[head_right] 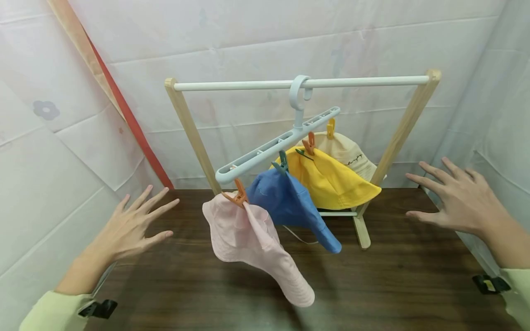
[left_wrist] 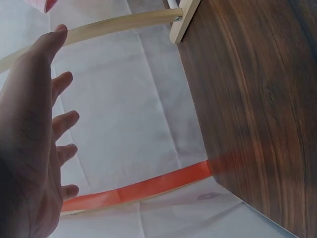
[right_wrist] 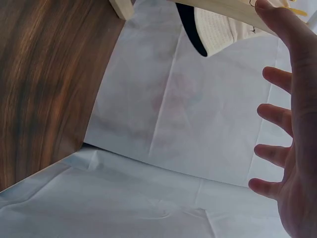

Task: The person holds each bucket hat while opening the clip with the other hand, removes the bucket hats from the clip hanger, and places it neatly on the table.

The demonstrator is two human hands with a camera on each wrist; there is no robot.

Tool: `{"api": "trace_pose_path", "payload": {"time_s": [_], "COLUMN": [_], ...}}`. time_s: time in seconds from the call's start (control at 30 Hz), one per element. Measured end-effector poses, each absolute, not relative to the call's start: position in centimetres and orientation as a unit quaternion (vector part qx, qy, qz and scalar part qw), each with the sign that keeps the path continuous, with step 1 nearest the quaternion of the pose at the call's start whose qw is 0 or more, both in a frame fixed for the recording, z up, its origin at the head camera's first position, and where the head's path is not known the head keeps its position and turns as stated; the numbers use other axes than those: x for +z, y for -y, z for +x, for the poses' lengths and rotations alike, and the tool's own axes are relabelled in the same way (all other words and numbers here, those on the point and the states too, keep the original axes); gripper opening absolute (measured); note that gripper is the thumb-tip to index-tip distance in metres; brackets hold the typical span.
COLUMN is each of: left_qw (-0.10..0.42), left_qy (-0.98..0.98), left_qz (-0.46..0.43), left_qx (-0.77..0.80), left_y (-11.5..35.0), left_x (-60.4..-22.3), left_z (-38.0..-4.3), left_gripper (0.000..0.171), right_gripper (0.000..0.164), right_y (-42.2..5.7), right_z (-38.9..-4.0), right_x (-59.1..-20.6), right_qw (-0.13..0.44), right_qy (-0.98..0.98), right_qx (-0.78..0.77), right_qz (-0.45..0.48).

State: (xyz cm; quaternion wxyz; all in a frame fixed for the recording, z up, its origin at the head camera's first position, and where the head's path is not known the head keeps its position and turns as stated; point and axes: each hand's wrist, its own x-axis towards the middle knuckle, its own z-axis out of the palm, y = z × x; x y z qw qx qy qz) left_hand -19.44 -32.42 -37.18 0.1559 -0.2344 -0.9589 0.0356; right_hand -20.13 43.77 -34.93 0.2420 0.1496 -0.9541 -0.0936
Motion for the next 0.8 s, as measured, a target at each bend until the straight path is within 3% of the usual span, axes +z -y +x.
{"api": "trace_pose_path", "payload": {"time_s": [0.2, 0.8], "left_qw": [0.166, 0.194], "left_qy": [0.957, 0.948], "left_qz": [-0.237, -0.254], "left_qx": [0.028, 0.001], "left_y": [32.3, 31.9], "left_x": [-37.2, -37.2], "left_z": [-19.5, -19.8], "left_gripper": [0.081, 0.080], "right_gripper": [0.127, 0.114], "right_y": [-43.8, -42.6], "right_z": [-20.1, -18.9], "right_x": [-34.9, -34.9], "right_qw": [0.256, 0.284], "right_qy": [0.949, 0.942], "right_qx": [-0.093, -0.023], "right_qz": [0.161, 0.176]}}
